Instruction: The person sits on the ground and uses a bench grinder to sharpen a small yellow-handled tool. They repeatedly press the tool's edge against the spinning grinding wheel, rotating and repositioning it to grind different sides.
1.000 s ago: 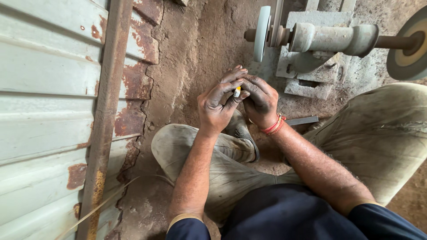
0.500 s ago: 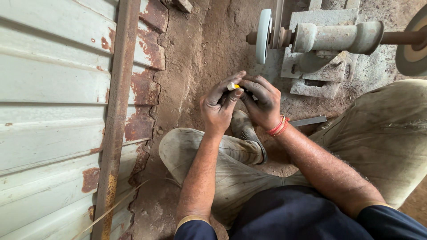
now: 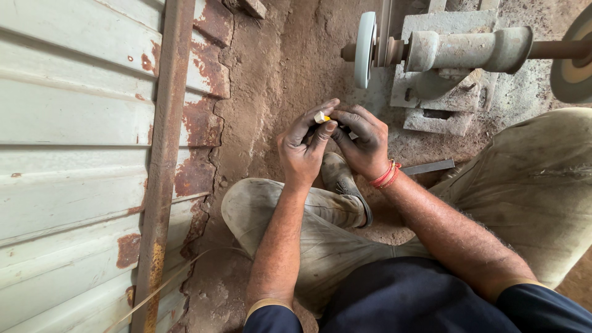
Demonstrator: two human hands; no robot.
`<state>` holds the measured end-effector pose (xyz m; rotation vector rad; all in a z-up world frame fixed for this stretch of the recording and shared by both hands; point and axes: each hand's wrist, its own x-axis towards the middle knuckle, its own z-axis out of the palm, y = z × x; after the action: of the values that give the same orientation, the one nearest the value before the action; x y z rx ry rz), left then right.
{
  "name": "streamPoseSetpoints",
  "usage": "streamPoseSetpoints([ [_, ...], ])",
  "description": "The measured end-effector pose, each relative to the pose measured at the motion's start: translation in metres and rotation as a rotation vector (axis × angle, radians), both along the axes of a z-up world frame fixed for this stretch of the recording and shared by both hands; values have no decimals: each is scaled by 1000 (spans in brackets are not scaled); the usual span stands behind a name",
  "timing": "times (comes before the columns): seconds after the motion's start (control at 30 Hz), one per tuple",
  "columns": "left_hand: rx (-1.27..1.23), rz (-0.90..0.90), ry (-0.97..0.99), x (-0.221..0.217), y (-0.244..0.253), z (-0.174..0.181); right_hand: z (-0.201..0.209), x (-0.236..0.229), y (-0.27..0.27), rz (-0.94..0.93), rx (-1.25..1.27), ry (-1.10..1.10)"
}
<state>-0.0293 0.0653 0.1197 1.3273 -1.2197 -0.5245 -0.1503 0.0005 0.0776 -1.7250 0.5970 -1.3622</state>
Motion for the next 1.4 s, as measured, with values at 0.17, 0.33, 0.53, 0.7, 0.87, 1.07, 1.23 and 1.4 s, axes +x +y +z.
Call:
streamPoseSetpoints([
  [0.17,49,39,12,0,1,-1,3,0,-1,3,1,21],
  [0.33,106,101,-102,-2,0,5,1,0,1,29,30,18],
  [0.53,724,159,-625,32,10,11,-66,-3,-28,111,-182,290],
  [0.7,826,-40,-726,46,31,-11,-199,-17,-40,205,161,1117],
  [0.87,559,-98,-715,48,32,-15,-274,-19,6,368,130,1381],
  [1.07,689,-124,-644,43,31,-20,-287,-16,28,517,-34,1562],
  [1.23,572,-98,-702,40,30,-34,-290,-13,33,579,54,1660],
  [1.4,512,-97,-731,36,25,-39,-323,-13,27,505,165,1450],
])
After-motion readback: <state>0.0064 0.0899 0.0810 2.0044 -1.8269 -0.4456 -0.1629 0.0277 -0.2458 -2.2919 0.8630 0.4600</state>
